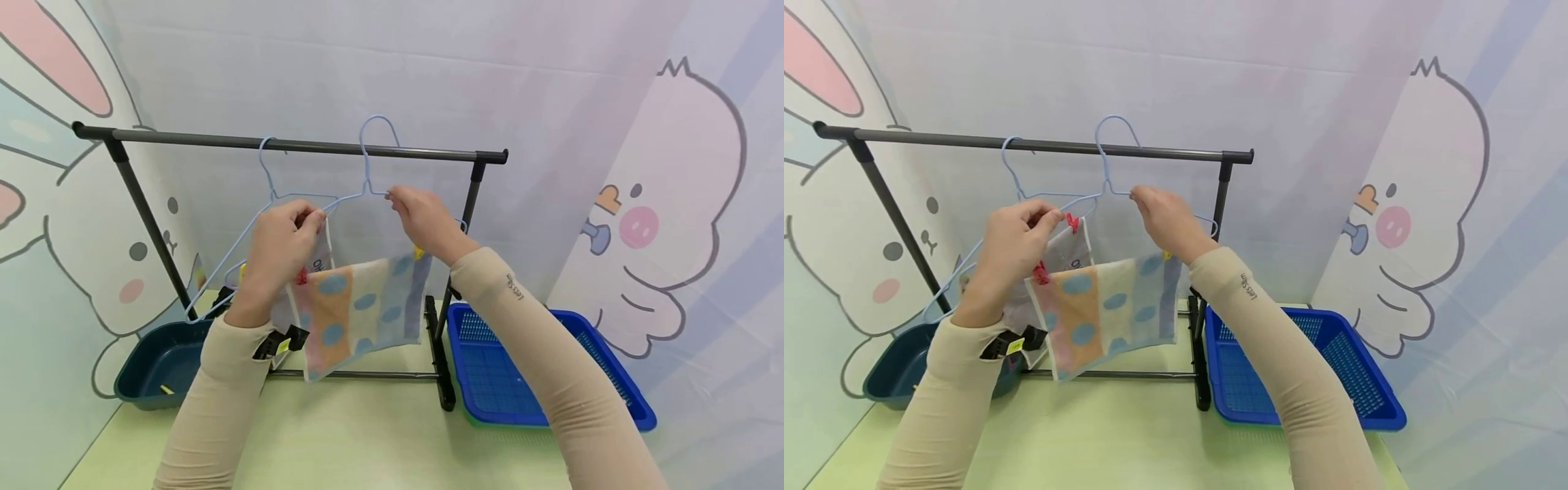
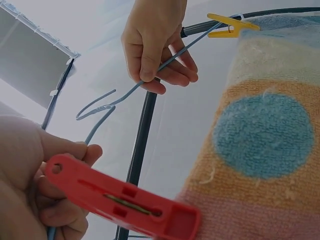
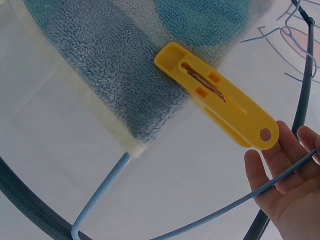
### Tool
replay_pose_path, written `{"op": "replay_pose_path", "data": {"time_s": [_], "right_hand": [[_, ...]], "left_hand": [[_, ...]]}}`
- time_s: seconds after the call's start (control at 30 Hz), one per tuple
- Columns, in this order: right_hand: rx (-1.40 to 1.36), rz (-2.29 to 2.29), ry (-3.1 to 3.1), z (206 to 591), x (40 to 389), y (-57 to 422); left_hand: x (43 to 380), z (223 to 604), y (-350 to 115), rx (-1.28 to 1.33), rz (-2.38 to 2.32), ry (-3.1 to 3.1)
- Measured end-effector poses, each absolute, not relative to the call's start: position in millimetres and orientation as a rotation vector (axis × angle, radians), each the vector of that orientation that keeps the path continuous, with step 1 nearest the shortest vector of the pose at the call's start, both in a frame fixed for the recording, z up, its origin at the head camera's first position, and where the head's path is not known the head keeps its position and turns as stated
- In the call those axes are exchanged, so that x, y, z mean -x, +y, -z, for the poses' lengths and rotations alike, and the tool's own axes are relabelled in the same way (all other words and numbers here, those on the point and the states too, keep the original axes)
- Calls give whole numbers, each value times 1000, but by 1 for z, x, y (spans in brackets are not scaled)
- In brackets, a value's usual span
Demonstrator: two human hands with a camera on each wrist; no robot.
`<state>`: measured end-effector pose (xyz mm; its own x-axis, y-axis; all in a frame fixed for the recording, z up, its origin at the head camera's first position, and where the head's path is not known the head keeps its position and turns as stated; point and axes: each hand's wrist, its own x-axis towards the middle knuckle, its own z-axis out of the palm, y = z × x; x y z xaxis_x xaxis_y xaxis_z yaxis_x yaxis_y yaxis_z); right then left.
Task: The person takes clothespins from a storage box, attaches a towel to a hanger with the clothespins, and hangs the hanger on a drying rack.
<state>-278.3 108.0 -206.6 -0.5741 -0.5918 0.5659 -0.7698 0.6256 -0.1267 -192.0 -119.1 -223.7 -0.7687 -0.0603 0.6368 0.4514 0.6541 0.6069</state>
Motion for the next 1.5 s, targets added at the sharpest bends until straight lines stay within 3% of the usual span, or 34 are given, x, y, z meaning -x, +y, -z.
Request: {"op": "replay_pose_path", "data": {"time_s": [1.5], "right_hand": [[-760,-529,-2570,209,331,130]], "left_hand": [[238,237,-79,304,1248,-2320]]}}
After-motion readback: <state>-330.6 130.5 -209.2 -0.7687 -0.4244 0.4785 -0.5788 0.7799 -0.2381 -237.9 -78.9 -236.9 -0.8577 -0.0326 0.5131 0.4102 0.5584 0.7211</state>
